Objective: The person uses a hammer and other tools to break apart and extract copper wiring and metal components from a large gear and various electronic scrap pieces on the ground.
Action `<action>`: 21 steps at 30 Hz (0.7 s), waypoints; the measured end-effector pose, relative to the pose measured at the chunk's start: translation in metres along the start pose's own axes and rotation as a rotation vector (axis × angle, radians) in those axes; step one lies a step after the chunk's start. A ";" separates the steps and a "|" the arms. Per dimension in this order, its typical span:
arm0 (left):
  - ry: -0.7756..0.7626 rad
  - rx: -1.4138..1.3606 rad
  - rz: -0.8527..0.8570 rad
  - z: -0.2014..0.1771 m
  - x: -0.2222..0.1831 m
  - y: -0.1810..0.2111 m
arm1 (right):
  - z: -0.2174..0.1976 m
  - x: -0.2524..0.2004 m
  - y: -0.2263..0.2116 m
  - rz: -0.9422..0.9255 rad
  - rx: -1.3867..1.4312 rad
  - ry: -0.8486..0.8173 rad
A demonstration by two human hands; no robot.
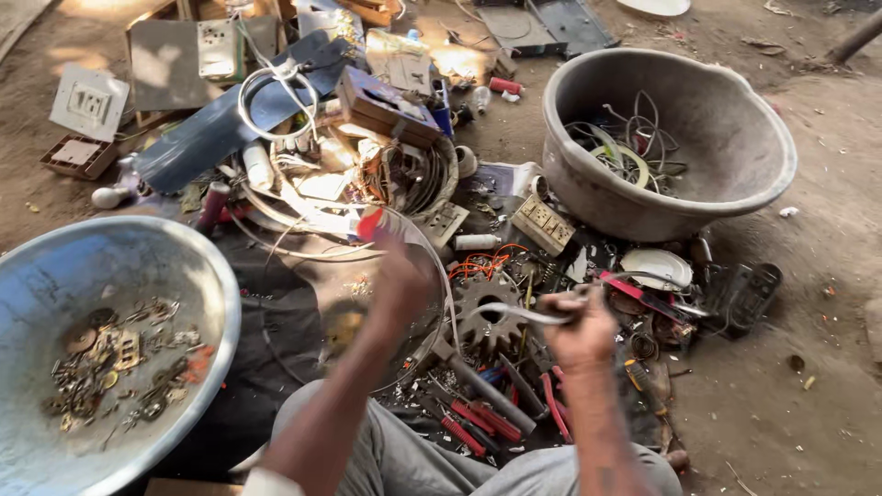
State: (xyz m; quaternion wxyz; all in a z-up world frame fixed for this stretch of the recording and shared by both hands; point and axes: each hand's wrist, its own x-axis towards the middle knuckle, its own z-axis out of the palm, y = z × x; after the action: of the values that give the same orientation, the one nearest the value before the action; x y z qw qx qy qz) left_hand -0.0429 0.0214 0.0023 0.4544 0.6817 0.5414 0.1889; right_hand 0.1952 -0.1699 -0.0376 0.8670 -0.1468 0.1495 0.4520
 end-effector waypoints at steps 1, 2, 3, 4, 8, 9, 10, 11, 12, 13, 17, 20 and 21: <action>-0.027 -0.053 0.316 0.016 -0.031 0.004 | -0.001 0.002 0.018 -0.036 -0.091 0.009; -0.059 -0.106 0.629 0.029 -0.060 0.004 | -0.002 0.000 0.031 -0.072 -0.183 0.023; -0.019 -0.096 0.682 0.037 -0.077 0.003 | -0.002 -0.004 0.036 -0.062 -0.205 0.031; 0.027 -0.084 0.731 0.041 -0.087 0.000 | -0.002 -0.007 0.040 -0.047 -0.230 0.038; -0.200 -0.276 0.415 0.026 -0.088 -0.010 | -0.005 -0.025 0.012 -0.169 -1.082 0.082; -0.245 -0.293 0.423 0.017 -0.087 -0.012 | -0.006 -0.029 -0.001 -0.237 -1.332 0.066; -0.287 -0.311 0.431 0.006 -0.084 -0.013 | -0.005 -0.028 -0.016 -0.328 -1.605 0.048; -0.329 -0.280 0.480 -0.005 -0.080 -0.013 | -0.001 -0.025 -0.032 -0.426 -1.838 0.042; -0.379 -0.246 0.522 -0.016 -0.079 -0.014 | 0.000 -0.026 -0.050 -0.470 -1.959 0.041; -0.428 -0.213 0.565 -0.023 -0.078 -0.014 | 0.004 -0.025 -0.068 -0.497 -2.045 0.041; -0.335 -0.343 0.608 -0.029 -0.069 -0.018 | 0.008 -0.025 -0.094 -0.371 -2.042 0.006; -0.159 -0.674 0.359 -0.012 -0.060 -0.026 | -0.005 -0.029 -0.046 -0.093 -1.500 -0.153; -0.125 -0.799 0.199 -0.001 -0.065 -0.029 | -0.012 -0.036 -0.023 -0.021 -1.213 -0.174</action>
State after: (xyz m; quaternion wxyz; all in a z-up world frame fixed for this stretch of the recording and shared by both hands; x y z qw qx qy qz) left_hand -0.0821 -0.0380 -0.0060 0.6947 0.5109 0.3286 0.3852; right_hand 0.1935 -0.2135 -0.0317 0.6422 -0.5784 -0.2071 0.4584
